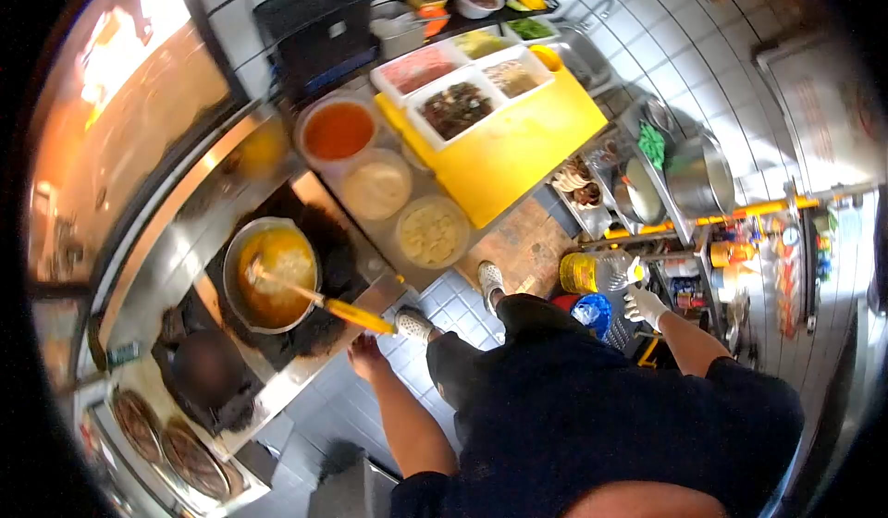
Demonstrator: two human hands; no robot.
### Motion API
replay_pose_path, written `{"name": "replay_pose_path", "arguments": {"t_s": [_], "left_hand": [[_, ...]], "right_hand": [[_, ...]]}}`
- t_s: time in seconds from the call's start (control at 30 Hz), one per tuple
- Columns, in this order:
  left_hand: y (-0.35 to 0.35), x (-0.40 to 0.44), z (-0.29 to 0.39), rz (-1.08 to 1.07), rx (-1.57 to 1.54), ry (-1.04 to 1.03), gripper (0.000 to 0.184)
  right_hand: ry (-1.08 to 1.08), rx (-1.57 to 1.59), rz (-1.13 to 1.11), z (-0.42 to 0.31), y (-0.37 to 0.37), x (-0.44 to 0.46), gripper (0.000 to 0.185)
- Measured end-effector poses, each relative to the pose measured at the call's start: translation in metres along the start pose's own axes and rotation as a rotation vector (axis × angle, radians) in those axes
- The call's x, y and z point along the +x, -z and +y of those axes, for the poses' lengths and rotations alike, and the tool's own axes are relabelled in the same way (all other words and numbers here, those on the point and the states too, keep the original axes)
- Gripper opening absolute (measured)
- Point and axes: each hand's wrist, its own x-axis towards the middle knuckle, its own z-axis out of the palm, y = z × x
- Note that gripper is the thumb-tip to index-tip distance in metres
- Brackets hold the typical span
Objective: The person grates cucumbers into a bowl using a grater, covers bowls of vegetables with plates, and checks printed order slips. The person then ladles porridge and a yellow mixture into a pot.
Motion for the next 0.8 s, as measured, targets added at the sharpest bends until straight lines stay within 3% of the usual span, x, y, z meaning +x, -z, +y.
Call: {"name": "replay_pose_path", "arguments": {"t_s": [0.03,0.07,0.1,0.23,0.3,0.37,0.43,0.53,0.57,0.6,0.7,0.8], "left_hand": [[0.014,0.023,-0.001,0.033,-0.077,0.104,0.029],[0.073,0.08,-0.011,-0.69,-0.407,0.329,0.036],[0.025,0.054,-0.009,0.023,-0.172,0.131,0.041],[-0.022,-0.013,-0.014,0.521,-0.243,0.075,0.054],[0.015,-0.001,-0.058,0.453,-0.042,0.157,0.055],[0.042,-0.013,-0.104,0.028,0.415,0.364,0.045],[-0.008,-0.068,-0.138,-0.026,0.769,0.534,0.037],[-0.078,-0.127,-0.197,-0.429,1.282,0.356,0.033],[-0.097,-0.133,-0.218,-0.58,1.463,0.284,0.033],[-0.119,-0.138,-0.242,-0.735,1.64,0.212,0.033],[-0.198,-0.175,-0.312,-1.062,2.054,-0.371,0.035],[-0.293,-0.231,-0.386,-1.147,2.14,-0.332,0.038]], "right_hand": [[-0.043,0.036,-0.005,0.018,0.011,0.013,0.055],[-0.039,0.039,-0.026,0.029,0.013,0.014,0.056],[-0.035,0.04,-0.052,0.039,0.015,0.017,0.057],[-0.007,-0.047,-0.157,0.071,0.01,0.041,0.044],[0.156,-0.458,-0.245,0.061,0.008,0.057,0.036],[0.575,-1.184,-0.228,-0.009,0.004,0.014,0.031],[0.9,-1.168,-0.085,0.029,0.016,0.09,0.042],[1.104,-1.07,-0.113,0.019,0.031,0.141,0.039],[1.006,-0.978,-0.141,0.004,0.037,0.147,0.038],[1.082,-0.97,-0.107,0.0,0.048,0.163,0.037],[1.266,-0.838,0.126,0.006,0.072,0.223,0.036],[1.107,-0.637,0.238,-0.036,0.083,0.277,0.029]]}}
